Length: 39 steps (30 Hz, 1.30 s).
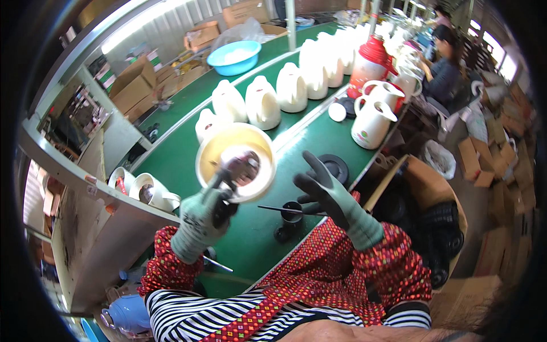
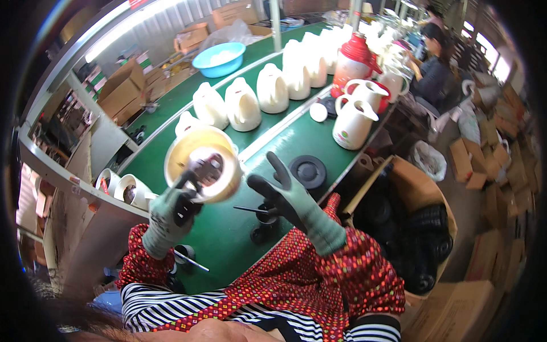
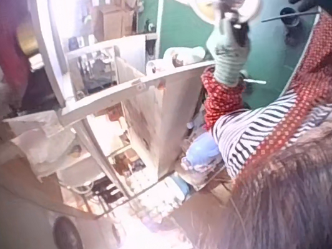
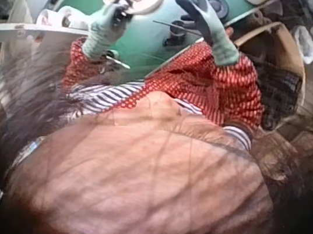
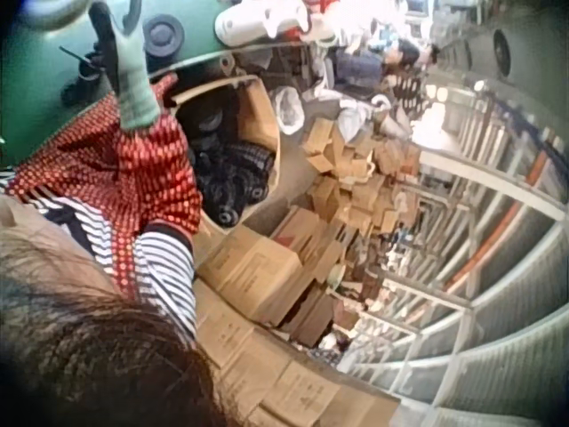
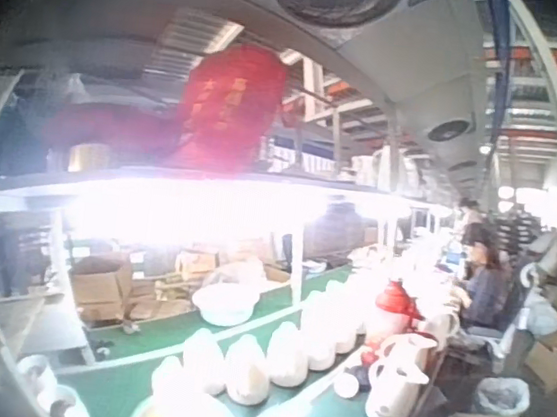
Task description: The person assembles white plastic pitchers by inserting black lids and internal components. They pick each pitcher from a conveyor belt, insert the parts, and place the finished unit back on the belt.
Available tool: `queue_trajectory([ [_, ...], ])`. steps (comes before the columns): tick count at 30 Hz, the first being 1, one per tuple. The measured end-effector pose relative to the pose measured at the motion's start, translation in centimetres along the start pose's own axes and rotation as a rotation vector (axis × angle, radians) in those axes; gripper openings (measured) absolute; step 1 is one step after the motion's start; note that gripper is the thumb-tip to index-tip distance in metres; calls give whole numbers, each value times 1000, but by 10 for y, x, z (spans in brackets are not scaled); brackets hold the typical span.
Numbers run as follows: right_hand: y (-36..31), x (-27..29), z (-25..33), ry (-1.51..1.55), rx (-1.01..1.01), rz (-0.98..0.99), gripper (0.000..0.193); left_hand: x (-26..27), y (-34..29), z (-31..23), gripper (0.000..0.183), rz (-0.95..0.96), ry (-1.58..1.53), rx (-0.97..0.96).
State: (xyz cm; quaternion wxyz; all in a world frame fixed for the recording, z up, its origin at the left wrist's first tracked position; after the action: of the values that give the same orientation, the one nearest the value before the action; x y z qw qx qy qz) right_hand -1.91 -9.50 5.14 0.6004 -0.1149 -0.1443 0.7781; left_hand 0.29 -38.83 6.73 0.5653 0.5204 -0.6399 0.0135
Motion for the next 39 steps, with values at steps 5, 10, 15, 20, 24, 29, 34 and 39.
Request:
queue_trajectory([
  [5, -15, 31, -53, 48, 59, 53, 55, -43, 8, -64, 46, 334, -128, -291],
  [10, -80, 89, -130, 276, 187, -112, 54, -100, 4, -23, 57, -148, -714, 71],
  [15, -126, 96, -151, 536, 188, -84, 57, -199, -37, 6, 78, 418, -1482, 828],
  [20, -101, 74, -132, 328, 27, 131, 63, -234, -62, -43, 71, 658, -2278, 1310],
  [24, -11, 93, -164, 86, 64, 151, 75, -204, -81, -24, 71, 413, -2247, 1275],
  [29, 116, 103, -148, -1415, 92, -477, 100, -166, -117, 9, 71, 88, -2121, 1279],
  [34, 171, 112, -164, -1550, -5, -328, 99, -156, -119, 23, 70, -79, -2056, 1257],
  [39, 146, 119, -170, -1234, 188, -658, 91, -163, -109, 22, 70, -99, -2051, 1222],
])
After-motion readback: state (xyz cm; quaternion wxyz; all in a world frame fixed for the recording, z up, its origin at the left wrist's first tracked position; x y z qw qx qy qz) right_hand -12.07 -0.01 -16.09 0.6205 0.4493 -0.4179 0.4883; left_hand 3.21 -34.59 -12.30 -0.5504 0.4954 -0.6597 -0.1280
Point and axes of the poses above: each hand's wrist, its own y-axis towards the middle knuckle, its own x-axis out of the back of the hand, z = x × y, the point moved 2 cm from there along y, towards the middle knuckle, and after that the axes turned 11 degrees about -y, right-handed, at the moved point
